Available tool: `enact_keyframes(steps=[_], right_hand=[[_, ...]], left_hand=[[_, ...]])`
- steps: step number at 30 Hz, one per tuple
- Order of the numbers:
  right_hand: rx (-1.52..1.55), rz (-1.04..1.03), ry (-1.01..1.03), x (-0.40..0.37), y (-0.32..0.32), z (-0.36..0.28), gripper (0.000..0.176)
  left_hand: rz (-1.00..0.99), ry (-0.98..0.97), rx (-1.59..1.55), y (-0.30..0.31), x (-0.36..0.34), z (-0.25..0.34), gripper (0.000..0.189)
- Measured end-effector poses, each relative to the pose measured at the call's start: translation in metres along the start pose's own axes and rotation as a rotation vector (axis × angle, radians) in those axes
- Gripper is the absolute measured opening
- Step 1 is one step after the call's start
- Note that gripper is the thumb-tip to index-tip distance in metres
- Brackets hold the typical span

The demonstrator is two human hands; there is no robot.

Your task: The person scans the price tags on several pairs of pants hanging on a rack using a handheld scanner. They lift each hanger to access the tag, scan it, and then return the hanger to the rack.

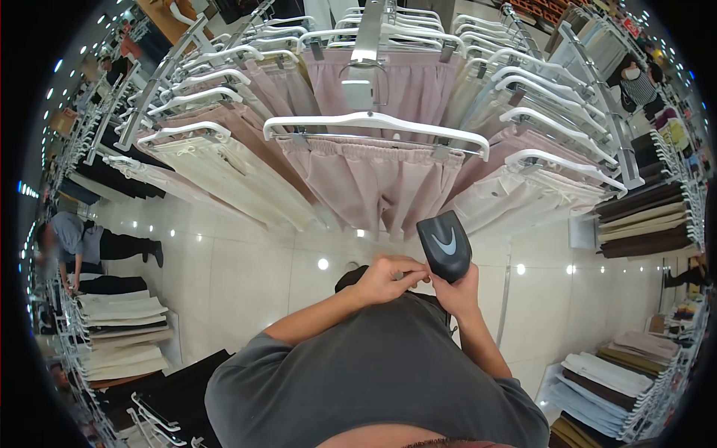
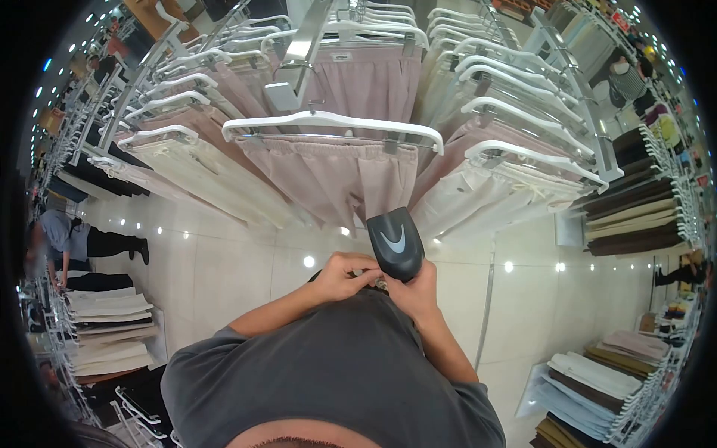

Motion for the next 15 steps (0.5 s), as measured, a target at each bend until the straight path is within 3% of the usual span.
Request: enact_keyframes(steps=[7,13,15], right_hand=[[0.017,0.037,0.049,0.000,0.012,-0.007,0.003],[0.048,0.040,0.014,-0.004,0.024,-0.025,0.011],[0.144,0.097,0.110,-0.005,0.034,-0.035,0.004]], left_hand=[[-0.042,-0.064,0.109,-0.004,0.015,0.007,0.014],[-0.037,0.014,-0.021,-0.010,0.033,0.005,0.014],[-0.076,-0.022,0.001,-0.017,0.046,0.008,0.014]])
Point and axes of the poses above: each hand's wrist, its own x-axis towards the middle knuckle, its own y-axis out of the back of the hand, z = x × y, the point moved 5 cm from there along x, towards the middle knuckle, and after that the axes turned 14 degrees about -y, right-handed, at the moved point
